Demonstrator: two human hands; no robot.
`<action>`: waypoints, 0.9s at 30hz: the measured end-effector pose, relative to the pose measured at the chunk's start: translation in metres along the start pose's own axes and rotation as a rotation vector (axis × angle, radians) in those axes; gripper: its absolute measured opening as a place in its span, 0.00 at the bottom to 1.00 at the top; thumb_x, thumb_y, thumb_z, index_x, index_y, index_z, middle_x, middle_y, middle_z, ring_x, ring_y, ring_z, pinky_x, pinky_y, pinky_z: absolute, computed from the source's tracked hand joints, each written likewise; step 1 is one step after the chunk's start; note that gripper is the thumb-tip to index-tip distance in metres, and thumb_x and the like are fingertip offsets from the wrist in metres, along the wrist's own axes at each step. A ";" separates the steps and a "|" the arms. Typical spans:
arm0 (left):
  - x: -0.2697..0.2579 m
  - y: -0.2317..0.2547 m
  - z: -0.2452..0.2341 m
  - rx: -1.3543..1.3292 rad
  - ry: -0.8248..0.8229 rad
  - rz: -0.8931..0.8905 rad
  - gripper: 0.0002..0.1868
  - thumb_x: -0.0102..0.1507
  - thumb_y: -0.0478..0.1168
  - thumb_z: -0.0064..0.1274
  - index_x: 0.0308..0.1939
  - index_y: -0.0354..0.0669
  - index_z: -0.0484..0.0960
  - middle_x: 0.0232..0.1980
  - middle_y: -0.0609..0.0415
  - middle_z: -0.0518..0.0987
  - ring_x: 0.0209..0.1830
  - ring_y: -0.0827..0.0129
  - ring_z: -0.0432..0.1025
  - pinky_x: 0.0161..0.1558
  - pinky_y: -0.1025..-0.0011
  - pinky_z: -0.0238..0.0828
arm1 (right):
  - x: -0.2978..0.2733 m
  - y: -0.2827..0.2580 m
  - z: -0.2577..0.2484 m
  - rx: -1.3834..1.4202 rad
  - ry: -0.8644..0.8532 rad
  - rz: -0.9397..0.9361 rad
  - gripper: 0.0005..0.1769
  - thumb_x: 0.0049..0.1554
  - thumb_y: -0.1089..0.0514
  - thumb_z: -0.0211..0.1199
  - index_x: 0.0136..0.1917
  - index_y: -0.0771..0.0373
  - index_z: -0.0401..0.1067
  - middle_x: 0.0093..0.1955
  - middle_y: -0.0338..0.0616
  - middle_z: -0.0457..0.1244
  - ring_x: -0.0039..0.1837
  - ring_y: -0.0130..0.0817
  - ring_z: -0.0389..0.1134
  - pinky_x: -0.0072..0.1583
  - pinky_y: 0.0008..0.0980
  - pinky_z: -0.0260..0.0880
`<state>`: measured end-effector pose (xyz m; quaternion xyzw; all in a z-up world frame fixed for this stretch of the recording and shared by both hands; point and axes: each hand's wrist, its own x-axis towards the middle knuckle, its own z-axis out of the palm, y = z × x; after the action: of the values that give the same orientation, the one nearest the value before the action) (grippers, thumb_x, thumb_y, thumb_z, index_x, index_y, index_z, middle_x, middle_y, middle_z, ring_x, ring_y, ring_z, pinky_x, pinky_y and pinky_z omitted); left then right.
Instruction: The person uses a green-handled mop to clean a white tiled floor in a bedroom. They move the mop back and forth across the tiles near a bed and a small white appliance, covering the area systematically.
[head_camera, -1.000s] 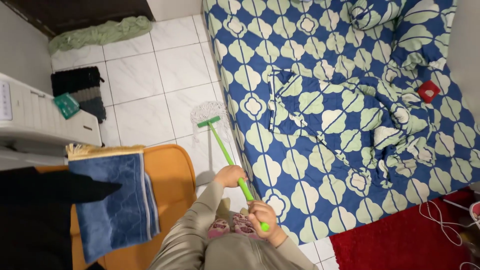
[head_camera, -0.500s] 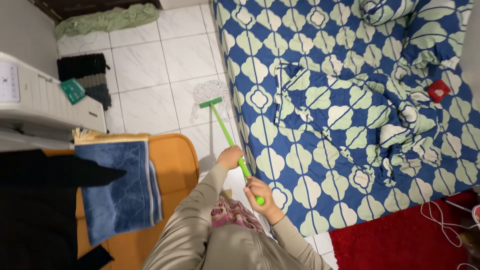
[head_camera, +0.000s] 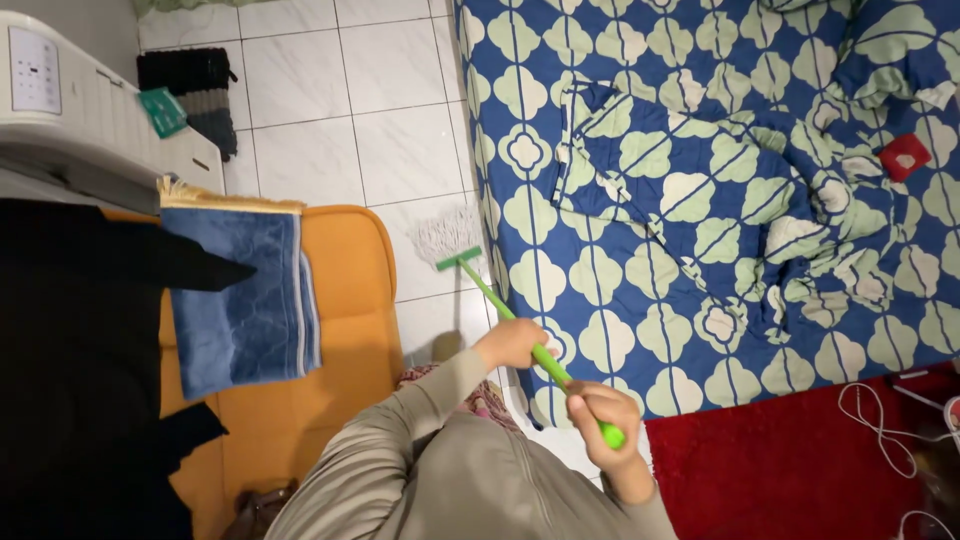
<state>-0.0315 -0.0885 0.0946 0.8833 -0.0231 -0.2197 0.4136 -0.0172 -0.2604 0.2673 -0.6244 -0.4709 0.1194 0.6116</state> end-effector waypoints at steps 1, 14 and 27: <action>0.002 0.005 0.017 -0.001 0.001 0.000 0.24 0.72 0.57 0.44 0.26 0.48 0.73 0.31 0.57 0.75 0.32 0.69 0.71 0.37 0.68 0.74 | -0.007 -0.011 -0.007 -0.001 -0.002 0.000 0.24 0.61 0.67 0.52 0.23 0.61 0.57 0.23 0.40 0.54 0.26 0.29 0.57 0.38 0.28 0.71; -0.001 0.030 0.100 0.028 0.025 0.323 0.25 0.67 0.55 0.45 0.18 0.52 0.65 0.21 0.61 0.69 0.20 0.64 0.63 0.25 0.63 0.58 | -0.056 -0.055 -0.037 -0.088 -0.060 0.050 0.23 0.61 0.59 0.53 0.24 0.59 0.58 0.22 0.39 0.58 0.26 0.33 0.63 0.36 0.32 0.80; -0.009 -0.076 0.060 0.190 -0.001 0.238 0.02 0.54 0.43 0.58 0.26 0.57 0.82 0.29 0.63 0.81 0.30 0.61 0.73 0.29 0.60 0.68 | -0.036 0.004 0.046 -0.061 0.041 -0.171 0.26 0.64 0.54 0.50 0.25 0.60 0.57 0.24 0.42 0.58 0.27 0.33 0.63 0.39 0.35 0.80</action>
<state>-0.0746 -0.0803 0.0075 0.9094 -0.1484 -0.1663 0.3511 -0.0680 -0.2558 0.2385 -0.6025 -0.5133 0.0393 0.6100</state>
